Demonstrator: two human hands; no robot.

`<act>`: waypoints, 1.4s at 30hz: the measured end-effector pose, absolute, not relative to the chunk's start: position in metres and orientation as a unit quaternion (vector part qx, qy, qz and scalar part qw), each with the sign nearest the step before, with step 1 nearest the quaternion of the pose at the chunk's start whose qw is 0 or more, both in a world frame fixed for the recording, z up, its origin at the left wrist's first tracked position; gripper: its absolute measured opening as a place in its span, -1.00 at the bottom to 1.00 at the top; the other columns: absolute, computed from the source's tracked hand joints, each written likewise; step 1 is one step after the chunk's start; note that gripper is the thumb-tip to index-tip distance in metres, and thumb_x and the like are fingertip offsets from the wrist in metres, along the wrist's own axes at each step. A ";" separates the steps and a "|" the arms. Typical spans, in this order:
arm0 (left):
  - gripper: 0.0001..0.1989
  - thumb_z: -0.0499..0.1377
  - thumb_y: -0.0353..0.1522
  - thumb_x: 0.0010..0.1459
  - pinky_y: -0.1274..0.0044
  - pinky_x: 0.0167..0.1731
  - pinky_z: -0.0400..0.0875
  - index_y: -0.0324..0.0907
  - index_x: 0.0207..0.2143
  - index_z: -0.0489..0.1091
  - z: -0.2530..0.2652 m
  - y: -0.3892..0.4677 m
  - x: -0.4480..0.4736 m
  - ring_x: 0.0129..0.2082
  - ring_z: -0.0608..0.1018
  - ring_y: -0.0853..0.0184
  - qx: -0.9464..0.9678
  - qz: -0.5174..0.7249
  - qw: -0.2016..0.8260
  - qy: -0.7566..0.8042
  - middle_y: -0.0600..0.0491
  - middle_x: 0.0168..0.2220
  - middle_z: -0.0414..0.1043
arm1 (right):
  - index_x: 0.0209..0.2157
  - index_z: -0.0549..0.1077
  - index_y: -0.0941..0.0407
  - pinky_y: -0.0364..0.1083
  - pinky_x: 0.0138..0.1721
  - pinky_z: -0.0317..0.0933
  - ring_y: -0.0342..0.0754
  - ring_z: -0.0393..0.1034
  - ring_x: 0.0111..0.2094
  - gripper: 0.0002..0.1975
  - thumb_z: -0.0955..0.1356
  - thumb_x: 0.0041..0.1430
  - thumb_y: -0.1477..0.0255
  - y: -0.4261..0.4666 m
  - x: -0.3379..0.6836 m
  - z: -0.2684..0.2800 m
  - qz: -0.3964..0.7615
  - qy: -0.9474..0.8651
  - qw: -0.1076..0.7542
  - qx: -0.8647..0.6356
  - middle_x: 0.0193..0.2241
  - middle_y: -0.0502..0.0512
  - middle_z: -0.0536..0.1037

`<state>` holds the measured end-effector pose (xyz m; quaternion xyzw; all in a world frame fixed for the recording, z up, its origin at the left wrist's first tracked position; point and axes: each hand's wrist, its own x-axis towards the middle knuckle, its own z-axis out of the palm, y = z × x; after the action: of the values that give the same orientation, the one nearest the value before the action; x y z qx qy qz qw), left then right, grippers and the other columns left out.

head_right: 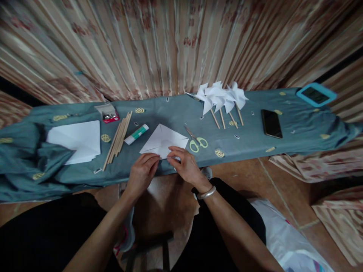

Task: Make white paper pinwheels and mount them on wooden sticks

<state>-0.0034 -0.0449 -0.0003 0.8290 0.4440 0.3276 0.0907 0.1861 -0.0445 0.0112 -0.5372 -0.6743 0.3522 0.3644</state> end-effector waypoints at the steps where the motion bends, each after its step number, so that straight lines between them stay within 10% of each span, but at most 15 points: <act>1: -0.81 0.05 -0.48 0.23 0.35 -0.13 0.49 -0.22 -0.21 0.46 -0.001 -0.047 -0.002 -0.17 0.51 0.23 0.821 0.339 0.098 0.449 -0.06 -0.21 0.53 | -0.33 0.53 0.05 0.07 0.15 0.16 0.02 0.39 0.06 -0.92 0.37 0.13 0.43 -0.044 0.186 0.011 0.368 -0.661 0.370 -0.539 0.00 0.13 0.52; 42: -0.79 0.07 -0.46 0.24 0.39 -0.22 0.38 -0.20 -0.13 0.46 0.000 -0.045 0.011 -0.25 0.44 0.27 0.750 0.356 0.183 0.527 0.00 -0.30 0.48 | -0.43 0.51 0.11 0.08 0.08 0.24 0.05 0.41 0.00 -0.93 0.37 0.09 0.52 -0.023 0.163 0.016 0.183 -0.674 0.337 -0.631 -0.07 0.20 0.55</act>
<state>0.0111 -0.0449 -0.0004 0.7496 0.5267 0.3565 0.1832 0.1627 -0.0226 0.0159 -0.6311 -0.6743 0.1834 0.3368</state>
